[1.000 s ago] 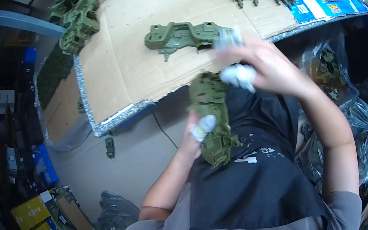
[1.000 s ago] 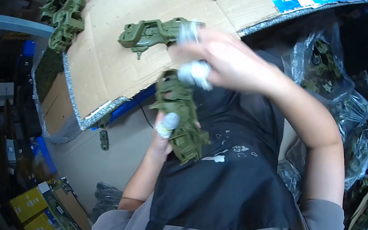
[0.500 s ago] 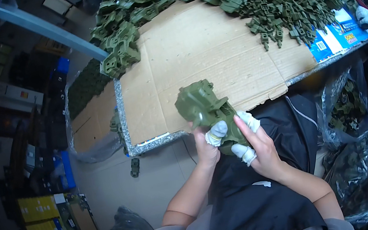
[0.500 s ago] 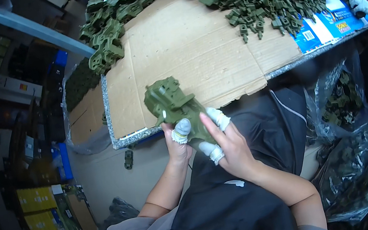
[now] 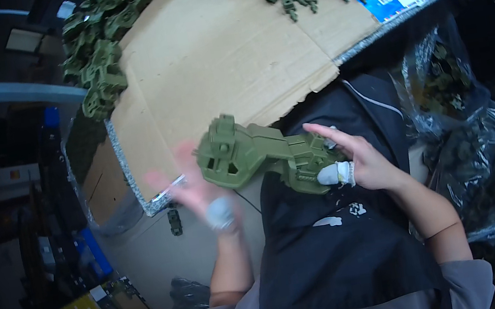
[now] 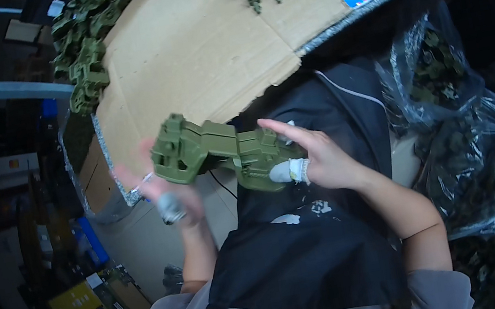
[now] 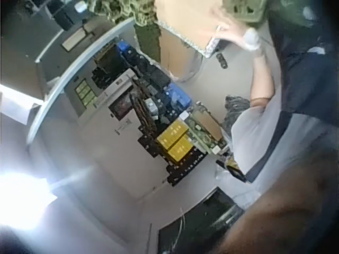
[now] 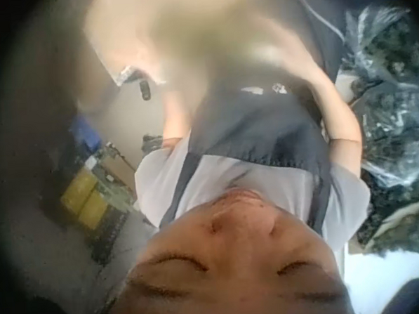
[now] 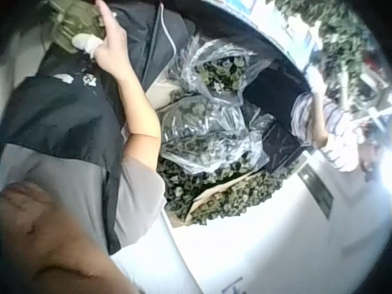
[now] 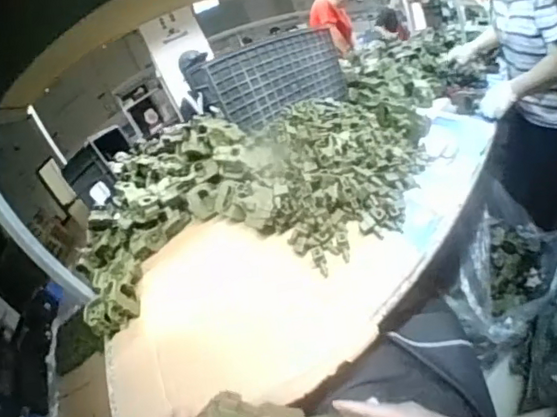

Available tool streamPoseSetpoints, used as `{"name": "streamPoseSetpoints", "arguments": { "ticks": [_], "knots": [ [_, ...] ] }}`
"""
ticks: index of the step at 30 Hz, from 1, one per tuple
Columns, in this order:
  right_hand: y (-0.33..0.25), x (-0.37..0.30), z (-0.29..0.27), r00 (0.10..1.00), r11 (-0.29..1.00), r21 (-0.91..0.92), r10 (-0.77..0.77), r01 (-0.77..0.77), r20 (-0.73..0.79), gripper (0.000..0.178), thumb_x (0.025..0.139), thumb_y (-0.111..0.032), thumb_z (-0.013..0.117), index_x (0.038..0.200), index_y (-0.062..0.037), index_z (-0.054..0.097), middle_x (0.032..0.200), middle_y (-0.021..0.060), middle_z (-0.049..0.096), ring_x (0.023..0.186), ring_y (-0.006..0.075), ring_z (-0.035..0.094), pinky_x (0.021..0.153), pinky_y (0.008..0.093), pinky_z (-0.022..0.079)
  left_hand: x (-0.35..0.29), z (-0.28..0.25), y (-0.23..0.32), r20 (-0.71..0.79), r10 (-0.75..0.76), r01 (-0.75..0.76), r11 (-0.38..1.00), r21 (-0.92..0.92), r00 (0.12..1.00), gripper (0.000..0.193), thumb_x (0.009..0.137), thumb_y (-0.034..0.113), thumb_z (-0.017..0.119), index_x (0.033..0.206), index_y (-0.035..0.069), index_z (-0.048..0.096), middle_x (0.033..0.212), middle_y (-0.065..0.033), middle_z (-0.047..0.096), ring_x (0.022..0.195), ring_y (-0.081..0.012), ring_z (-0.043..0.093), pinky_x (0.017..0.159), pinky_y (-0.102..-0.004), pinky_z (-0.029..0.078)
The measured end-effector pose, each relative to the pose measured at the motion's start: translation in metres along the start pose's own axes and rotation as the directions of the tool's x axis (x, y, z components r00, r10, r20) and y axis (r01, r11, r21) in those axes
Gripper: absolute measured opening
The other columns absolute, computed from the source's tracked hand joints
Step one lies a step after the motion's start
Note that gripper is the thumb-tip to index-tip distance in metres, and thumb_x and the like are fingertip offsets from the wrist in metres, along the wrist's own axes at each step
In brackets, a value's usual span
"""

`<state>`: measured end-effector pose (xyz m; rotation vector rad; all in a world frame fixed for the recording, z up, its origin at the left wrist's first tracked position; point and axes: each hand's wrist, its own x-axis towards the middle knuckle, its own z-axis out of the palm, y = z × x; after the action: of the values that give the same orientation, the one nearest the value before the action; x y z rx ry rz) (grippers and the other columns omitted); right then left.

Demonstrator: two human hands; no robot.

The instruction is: The person assembles green plastic components by hand, picking up parts from a pile on a table and snapping them together. The person handles the parts one at a time, fitting them into a larger assembly and placing the finished units into a blue bin.

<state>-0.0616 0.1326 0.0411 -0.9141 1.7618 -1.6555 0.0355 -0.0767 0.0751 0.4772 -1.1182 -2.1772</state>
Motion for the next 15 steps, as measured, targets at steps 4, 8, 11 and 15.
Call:
{"name": "streamPoseSetpoints", "arguments": {
  "ticks": [4,8,11,15],
  "knots": [
    [-0.005,-0.02,-0.011,0.994,0.923,-0.383,0.079,-0.043,0.078,0.068,0.069,-0.003,0.065,0.132,-0.0041,0.041,0.111,0.0211,0.056,0.102,0.0365,0.055,0.086,0.0388,0.045,-0.016,0.027,0.025,0.767,-0.117,-0.753,0.146,0.641,0.63,0.089,0.068,0.035,0.075,0.138,0.006,0.027,0.123,-0.0165,0.045,0.117,-0.0339,0.045,0.103,-0.0471,0.029],
    [0.009,-0.031,-0.004,0.964,0.859,-0.508,0.084,0.059,0.254,0.058,0.068,0.001,0.059,0.125,0.0026,0.045,0.108,0.0221,0.057,0.099,0.0363,0.056,0.085,0.0404,0.046,-0.022,0.005,-0.032,0.637,-0.644,-0.721,0.188,0.667,0.423,0.075,0.069,0.01,0.064,0.137,0.006,0.033,0.103,-0.0151,0.058,0.105,-0.0304,0.053,0.103,-0.0468,0.03],
    [0.032,-0.037,0.0,0.972,0.893,-0.437,-0.004,0.11,0.234,0.049,0.069,0.002,0.057,0.117,0.007,0.051,0.105,0.0245,0.058,0.099,0.0367,0.056,0.087,0.0408,0.045,-0.024,-0.013,-0.047,0.595,-0.689,-0.625,0.26,0.736,0.414,0.075,0.066,0.001,0.058,0.137,0.008,0.034,0.098,-0.0141,0.059,0.099,-0.0299,0.055,0.103,-0.0465,0.03],
    [0.034,-0.031,0.002,0.963,0.91,-0.41,0.161,-0.06,0.215,0.046,0.068,0.002,0.058,0.114,0.0056,0.055,0.106,0.0252,0.058,0.1,0.038,0.057,0.087,0.041,0.045,-0.022,-0.016,-0.055,0.594,-0.692,-0.656,0.229,0.72,0.41,0.075,0.065,0.0,0.056,0.137,0.009,0.035,0.09,-0.0128,0.059,0.093,-0.0289,0.057,0.103,-0.0461,0.029]
  ]
}}
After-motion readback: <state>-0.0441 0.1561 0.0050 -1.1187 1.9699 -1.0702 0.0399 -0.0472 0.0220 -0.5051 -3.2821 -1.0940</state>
